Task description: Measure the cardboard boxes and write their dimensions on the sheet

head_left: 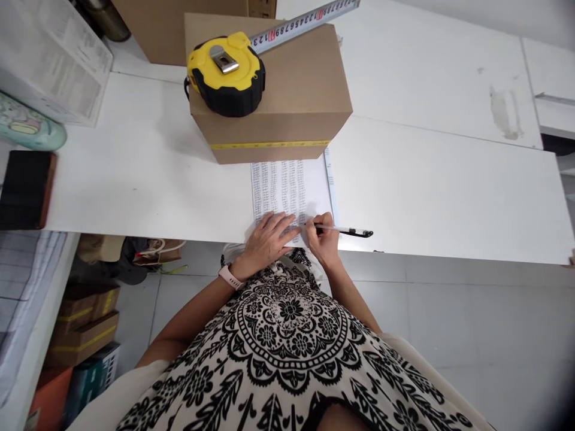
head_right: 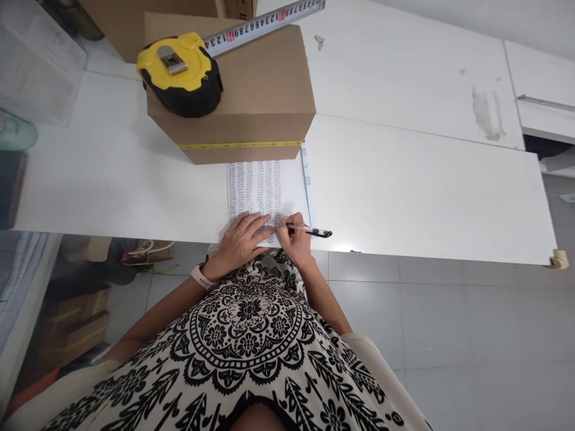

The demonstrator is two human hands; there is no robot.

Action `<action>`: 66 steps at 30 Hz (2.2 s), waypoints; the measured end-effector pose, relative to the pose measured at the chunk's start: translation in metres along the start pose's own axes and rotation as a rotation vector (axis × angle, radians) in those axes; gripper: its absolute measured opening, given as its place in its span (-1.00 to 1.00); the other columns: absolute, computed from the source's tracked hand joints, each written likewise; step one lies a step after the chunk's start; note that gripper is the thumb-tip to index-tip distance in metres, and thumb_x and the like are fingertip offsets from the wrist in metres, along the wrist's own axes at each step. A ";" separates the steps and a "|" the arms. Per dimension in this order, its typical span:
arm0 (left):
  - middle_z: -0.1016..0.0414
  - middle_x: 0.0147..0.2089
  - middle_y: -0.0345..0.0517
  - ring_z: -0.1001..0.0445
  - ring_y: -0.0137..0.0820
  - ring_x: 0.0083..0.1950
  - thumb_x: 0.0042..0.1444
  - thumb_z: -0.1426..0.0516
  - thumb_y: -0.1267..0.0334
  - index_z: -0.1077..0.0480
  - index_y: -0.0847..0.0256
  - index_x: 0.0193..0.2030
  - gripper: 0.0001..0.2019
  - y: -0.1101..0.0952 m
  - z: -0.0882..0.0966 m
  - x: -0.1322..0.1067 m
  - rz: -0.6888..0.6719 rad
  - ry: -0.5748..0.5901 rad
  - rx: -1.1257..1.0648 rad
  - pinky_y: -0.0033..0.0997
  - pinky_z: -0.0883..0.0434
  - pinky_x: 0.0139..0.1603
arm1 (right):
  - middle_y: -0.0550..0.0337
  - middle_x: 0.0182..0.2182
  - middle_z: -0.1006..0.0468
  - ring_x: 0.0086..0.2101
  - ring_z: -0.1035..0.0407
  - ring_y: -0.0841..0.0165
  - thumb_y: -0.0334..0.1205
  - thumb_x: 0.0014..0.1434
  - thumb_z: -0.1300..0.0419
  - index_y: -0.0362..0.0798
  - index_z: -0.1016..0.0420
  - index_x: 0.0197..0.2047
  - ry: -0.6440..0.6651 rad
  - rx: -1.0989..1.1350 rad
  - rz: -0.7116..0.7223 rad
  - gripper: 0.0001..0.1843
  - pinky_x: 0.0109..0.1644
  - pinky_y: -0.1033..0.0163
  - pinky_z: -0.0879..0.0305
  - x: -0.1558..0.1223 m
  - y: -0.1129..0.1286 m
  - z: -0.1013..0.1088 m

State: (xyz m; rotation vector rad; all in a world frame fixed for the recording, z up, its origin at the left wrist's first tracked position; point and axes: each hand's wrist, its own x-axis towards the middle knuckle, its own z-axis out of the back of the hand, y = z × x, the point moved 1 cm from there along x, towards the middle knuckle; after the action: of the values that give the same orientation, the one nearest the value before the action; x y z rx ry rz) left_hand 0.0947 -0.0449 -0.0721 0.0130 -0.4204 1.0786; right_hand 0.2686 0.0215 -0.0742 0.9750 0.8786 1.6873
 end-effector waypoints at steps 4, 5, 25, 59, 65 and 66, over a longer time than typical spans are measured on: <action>-0.41 0.34 0.09 -0.33 -0.06 0.35 0.36 -0.14 0.06 -0.38 0.18 0.26 -0.59 0.000 0.001 0.000 0.005 0.008 0.000 0.07 -0.23 0.41 | 0.44 -0.58 -0.16 -0.58 -0.06 0.48 -0.23 0.29 -0.14 0.06 -0.10 -0.37 0.001 0.014 -0.023 -0.74 -0.48 0.32 -0.03 0.000 0.001 0.001; -0.40 0.34 0.09 -0.33 -0.07 0.36 0.37 -0.13 0.06 -0.38 0.18 0.26 -0.59 0.000 0.001 0.000 0.008 0.014 -0.002 0.07 -0.23 0.41 | 0.44 -0.58 -0.16 -0.58 -0.07 0.48 -0.22 0.29 -0.14 0.06 -0.10 -0.37 -0.002 0.017 -0.029 -0.74 -0.48 0.32 -0.04 0.000 0.001 0.000; -0.40 0.34 0.09 -0.33 -0.06 0.34 0.34 -0.16 0.03 -0.41 0.19 0.24 -0.58 0.000 -0.001 0.000 -0.002 -0.011 0.019 0.06 -0.24 0.40 | 0.41 -0.58 -0.22 -0.57 -0.12 0.47 -0.22 0.27 -0.16 0.05 -0.15 -0.39 -0.061 0.004 -0.050 -0.75 -0.47 0.31 -0.08 0.002 0.002 0.001; -0.43 0.31 0.08 -0.36 -0.06 0.32 0.36 -0.14 0.06 -0.41 0.19 0.22 -0.61 0.000 0.000 0.001 -0.004 -0.035 0.007 0.06 -0.26 0.39 | 0.41 -0.59 -0.20 -0.59 -0.10 0.48 -0.22 0.27 -0.14 0.06 -0.12 -0.39 -0.057 -0.024 -0.021 -0.75 -0.50 0.32 -0.07 0.002 0.004 0.001; -0.43 0.31 0.08 -0.36 -0.07 0.33 0.35 -0.14 0.04 -0.41 0.20 0.21 -0.60 0.000 -0.001 0.000 -0.002 -0.033 0.000 0.08 -0.28 0.38 | 0.40 -0.59 -0.26 -0.57 -0.13 0.47 -0.20 0.26 -0.15 0.05 -0.17 -0.39 -0.056 -0.031 -0.076 -0.77 -0.47 0.31 -0.09 0.005 0.004 0.006; -0.43 0.31 0.08 -0.35 -0.07 0.33 0.34 -0.15 0.04 -0.41 0.20 0.21 -0.60 0.000 -0.001 0.000 0.000 -0.027 -0.003 0.08 -0.27 0.38 | 0.40 -0.58 -0.27 -0.57 -0.14 0.47 -0.19 0.25 -0.15 0.05 -0.18 -0.38 -0.051 -0.034 -0.095 -0.78 -0.46 0.31 -0.09 0.005 0.003 0.007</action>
State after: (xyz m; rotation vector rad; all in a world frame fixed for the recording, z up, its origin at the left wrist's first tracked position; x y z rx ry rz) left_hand 0.0952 -0.0445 -0.0725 0.0248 -0.4464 1.0785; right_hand 0.2729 0.0263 -0.0672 0.9356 0.8470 1.5853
